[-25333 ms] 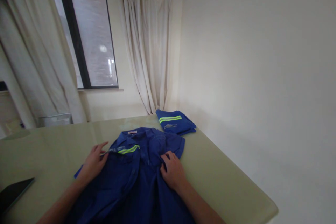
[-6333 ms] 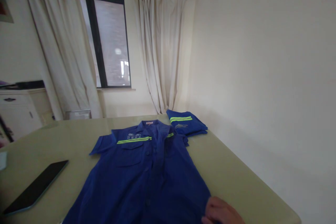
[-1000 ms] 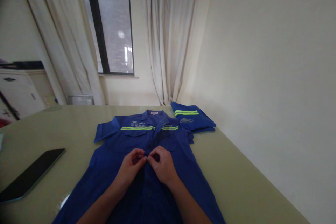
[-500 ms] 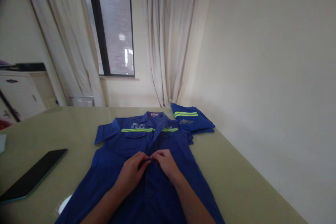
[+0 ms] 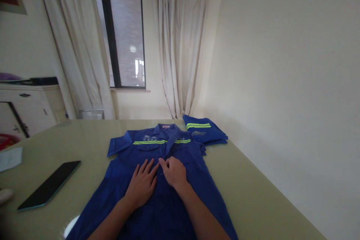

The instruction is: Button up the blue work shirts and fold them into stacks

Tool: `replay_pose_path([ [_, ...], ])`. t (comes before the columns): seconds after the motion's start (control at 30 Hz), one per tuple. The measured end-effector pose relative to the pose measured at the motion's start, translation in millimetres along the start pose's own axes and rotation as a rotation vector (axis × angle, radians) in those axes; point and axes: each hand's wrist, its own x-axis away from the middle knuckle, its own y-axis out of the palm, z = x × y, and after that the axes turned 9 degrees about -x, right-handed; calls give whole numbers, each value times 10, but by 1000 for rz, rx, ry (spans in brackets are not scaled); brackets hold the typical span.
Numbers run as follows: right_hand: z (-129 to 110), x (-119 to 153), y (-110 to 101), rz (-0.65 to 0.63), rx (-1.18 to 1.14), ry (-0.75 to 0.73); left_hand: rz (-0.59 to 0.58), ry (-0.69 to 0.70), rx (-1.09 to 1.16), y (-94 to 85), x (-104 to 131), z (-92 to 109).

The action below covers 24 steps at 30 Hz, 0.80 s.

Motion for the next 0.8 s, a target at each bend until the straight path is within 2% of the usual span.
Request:
replay_pose_path([
  [0.1, -112, -98, 70, 19, 130, 142, -57, 36, -46, -47, 147, 77],
  [0.2, -93, -118, 170, 43, 156, 157, -90, 38, -67, -124, 248, 86],
  [0.3, 29, -97, 225, 83, -35, 128, -92, 11, -93, -236, 171, 68],
  [0.4, 156, -93, 210, 102, -370, 44, -58, -63, -141, -304, -93, 77],
  [0.5, 236, -108, 178, 72, -660, -12, -4, -92, -167, -242, -352, 83],
  [0.57, 261, -119, 171, 48, -731, 8, 30, -55, -119, -147, -439, 55],
  [0.7, 266, -135, 182, 69, -809, 66, 34, 57, 103, -1, -450, -71],
  [0.8, 249, -135, 176, 78, -880, 132, 46, 40, 270, 15, -439, -143],
])
